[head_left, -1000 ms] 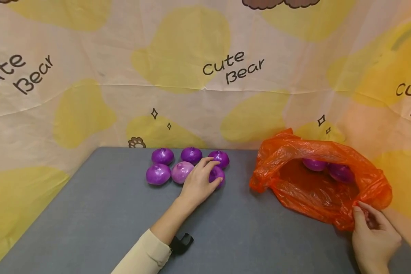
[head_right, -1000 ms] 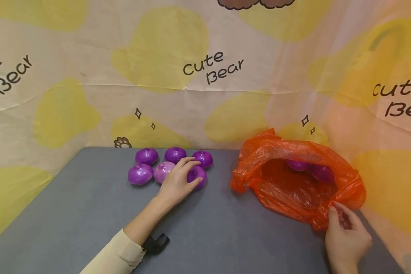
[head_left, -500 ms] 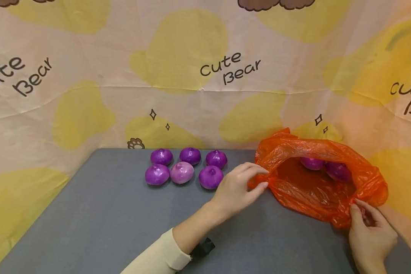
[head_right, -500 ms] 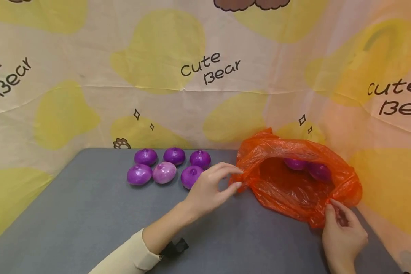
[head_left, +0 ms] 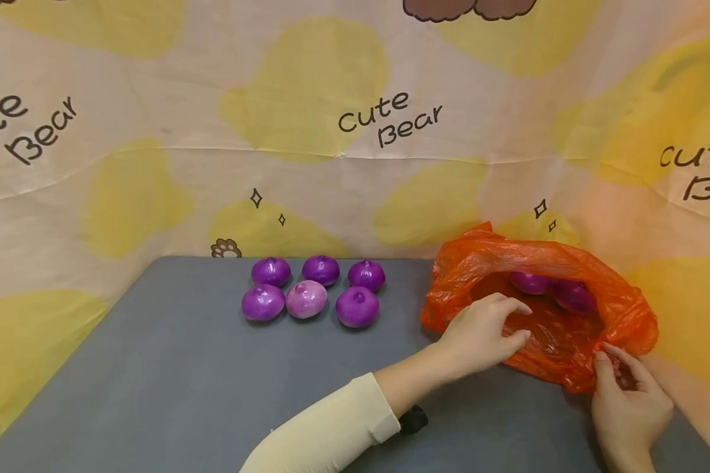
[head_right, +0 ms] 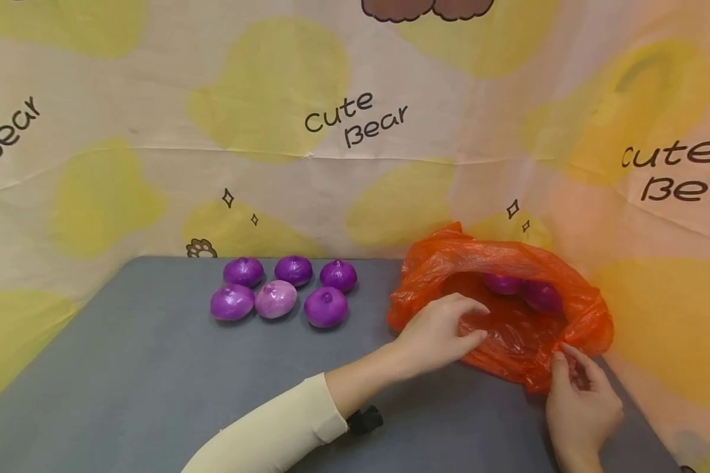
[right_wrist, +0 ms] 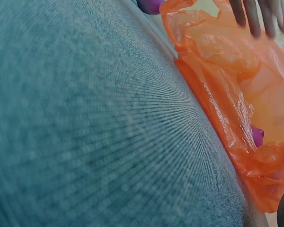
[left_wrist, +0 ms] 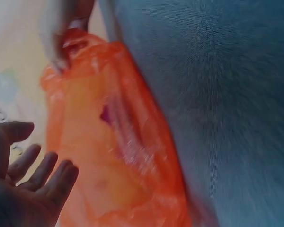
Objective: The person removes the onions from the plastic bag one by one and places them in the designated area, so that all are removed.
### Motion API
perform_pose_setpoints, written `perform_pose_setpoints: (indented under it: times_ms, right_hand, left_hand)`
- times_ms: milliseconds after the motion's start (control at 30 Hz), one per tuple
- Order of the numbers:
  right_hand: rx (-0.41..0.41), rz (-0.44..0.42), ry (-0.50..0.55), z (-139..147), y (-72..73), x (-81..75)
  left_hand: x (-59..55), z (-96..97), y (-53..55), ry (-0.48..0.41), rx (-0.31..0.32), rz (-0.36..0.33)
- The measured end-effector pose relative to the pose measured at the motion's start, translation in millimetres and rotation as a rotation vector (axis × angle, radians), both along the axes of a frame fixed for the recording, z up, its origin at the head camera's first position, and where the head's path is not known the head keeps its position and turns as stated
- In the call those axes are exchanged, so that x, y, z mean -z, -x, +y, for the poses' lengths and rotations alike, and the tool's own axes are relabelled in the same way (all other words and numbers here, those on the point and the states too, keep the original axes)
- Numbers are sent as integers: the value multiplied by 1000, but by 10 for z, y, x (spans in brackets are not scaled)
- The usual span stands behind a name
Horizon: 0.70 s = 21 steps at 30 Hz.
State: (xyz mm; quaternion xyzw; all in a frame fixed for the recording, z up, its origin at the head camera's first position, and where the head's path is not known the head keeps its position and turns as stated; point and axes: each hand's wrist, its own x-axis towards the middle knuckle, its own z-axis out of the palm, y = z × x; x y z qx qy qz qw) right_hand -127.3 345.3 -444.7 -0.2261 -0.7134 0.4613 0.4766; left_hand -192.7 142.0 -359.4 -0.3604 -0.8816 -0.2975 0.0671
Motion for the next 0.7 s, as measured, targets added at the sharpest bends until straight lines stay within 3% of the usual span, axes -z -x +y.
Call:
perform_pose_setpoints:
  times_ms: [200, 433, 700]
  right_hand:
    - [-8, 1, 1, -111, 24, 22]
    - [-18, 3, 0, -218, 49, 56]
    - [-20, 3, -1, -208, 45, -1]
  left_hand:
    - [134, 310, 165, 36, -108, 38]
    - [236, 594, 351, 116, -200, -35]
    - [226, 907, 605, 142, -298, -59]
